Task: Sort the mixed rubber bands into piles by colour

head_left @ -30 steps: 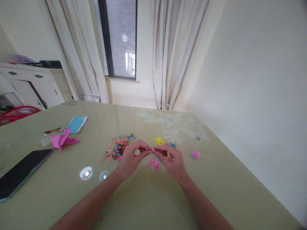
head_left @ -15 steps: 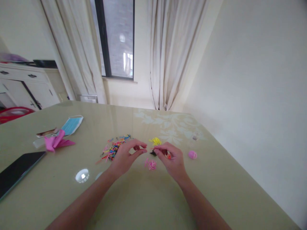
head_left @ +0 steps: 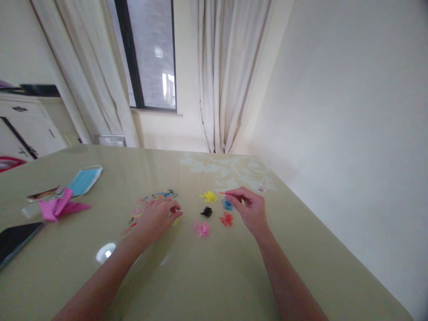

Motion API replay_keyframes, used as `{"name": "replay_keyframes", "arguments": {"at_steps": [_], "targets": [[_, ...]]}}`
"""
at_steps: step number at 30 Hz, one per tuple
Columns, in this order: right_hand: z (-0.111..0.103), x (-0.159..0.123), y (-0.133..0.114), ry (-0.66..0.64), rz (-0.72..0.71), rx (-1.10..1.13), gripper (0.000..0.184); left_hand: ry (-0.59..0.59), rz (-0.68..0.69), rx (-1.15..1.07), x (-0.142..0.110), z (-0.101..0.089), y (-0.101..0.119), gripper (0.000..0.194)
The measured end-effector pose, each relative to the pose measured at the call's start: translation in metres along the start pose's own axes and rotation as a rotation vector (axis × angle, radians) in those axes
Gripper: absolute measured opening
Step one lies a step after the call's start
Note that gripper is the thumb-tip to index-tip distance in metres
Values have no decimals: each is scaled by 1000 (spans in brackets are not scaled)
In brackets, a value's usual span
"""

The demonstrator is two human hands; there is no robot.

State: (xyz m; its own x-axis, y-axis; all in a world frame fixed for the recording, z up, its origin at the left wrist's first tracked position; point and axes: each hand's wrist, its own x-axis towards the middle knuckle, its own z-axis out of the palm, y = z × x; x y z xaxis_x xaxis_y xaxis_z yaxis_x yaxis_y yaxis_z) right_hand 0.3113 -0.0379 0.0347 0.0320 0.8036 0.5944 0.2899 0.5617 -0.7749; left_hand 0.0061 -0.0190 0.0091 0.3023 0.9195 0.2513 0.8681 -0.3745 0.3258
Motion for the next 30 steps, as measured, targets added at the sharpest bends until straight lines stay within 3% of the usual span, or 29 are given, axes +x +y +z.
{"name": "replay_keyframes", "arguments": {"at_steps": [3, 6, 8, 11, 17, 20, 25, 30], "targets": [[-15, 5, 16, -225, 131, -51, 26, -103, 2, -39, -3, -7, -4, 10], [-24, 7, 33, -378, 197, -211, 20, -193, -5, -87, -7, -6, -6, 10], [-27, 7, 42, -419, 216, -313, 12, -216, -10, -104, -8, -4, -5, 5], [-29, 6, 49, -460, 251, -376, 4, -208, -23, -85, -10, -2, 0, 13], [-37, 2, 56, -519, 260, -405, 8, -245, -29, 40, -9, -4, 5, 22], [-40, 2, 57, -503, 289, -439, 8, -187, -33, 59, -8, 1, 4, 23], [-16, 3, 40, -271, 257, -361, 14, 20, 59, -364, -4, 10, 17, 21], [35, -15, 11, -329, 270, 2, 29, 156, 146, -743, -8, 13, 42, 24]]}}
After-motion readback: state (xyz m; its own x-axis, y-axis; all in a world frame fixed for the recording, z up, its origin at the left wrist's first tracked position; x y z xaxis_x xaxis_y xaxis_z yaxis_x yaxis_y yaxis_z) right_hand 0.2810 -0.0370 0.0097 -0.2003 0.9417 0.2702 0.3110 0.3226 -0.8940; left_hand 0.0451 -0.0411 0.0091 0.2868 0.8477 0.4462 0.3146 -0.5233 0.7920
